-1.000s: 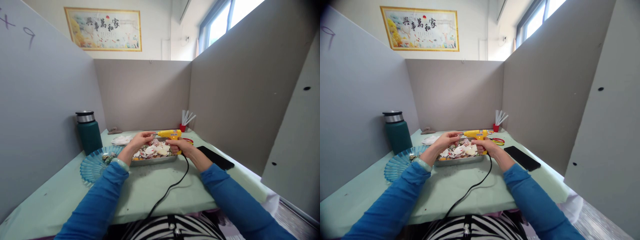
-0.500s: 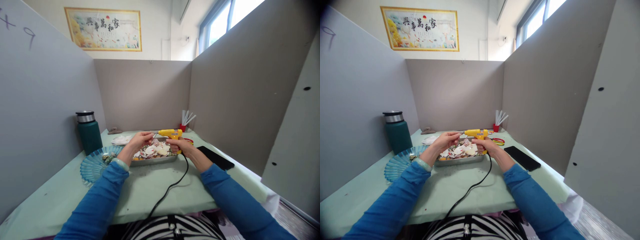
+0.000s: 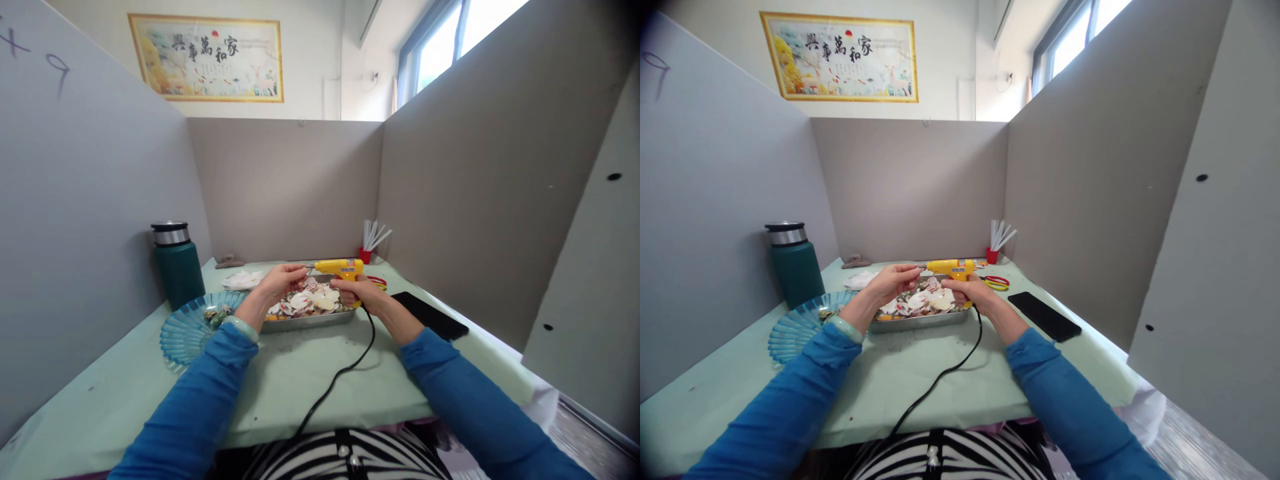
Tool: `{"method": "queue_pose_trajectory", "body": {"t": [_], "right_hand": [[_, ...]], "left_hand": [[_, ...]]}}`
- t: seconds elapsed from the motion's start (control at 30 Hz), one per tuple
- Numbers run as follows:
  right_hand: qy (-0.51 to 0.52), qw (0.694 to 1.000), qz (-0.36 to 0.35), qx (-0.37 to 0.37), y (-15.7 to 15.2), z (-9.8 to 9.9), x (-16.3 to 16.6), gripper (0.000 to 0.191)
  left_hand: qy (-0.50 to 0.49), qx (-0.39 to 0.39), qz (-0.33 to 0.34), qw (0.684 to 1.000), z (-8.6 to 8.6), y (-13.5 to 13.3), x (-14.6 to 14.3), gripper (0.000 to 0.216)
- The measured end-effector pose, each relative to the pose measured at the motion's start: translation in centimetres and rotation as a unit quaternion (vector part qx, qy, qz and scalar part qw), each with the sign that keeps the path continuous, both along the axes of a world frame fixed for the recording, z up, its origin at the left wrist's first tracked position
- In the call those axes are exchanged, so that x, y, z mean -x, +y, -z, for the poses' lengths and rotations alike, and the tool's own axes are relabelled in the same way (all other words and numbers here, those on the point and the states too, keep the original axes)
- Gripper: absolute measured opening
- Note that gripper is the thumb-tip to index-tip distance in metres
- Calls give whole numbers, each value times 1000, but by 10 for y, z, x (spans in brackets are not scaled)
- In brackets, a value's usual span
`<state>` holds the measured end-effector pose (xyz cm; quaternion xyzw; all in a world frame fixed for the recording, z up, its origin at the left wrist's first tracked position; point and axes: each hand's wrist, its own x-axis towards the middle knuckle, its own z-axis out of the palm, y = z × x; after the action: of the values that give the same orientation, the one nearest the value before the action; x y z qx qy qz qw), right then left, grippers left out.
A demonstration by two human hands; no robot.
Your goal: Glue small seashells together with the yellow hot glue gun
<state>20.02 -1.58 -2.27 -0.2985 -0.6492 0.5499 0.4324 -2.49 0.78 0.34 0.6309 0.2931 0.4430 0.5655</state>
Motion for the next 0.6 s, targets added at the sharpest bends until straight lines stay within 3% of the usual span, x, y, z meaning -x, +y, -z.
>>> {"method": "queue_pose_trajectory", "body": {"t": [0.6], "right_hand": [[-52,989,87,-111,-2,1,3,27]], "left_hand": [[13,-11,-22,1000,-2,-2,-1,29]]}}
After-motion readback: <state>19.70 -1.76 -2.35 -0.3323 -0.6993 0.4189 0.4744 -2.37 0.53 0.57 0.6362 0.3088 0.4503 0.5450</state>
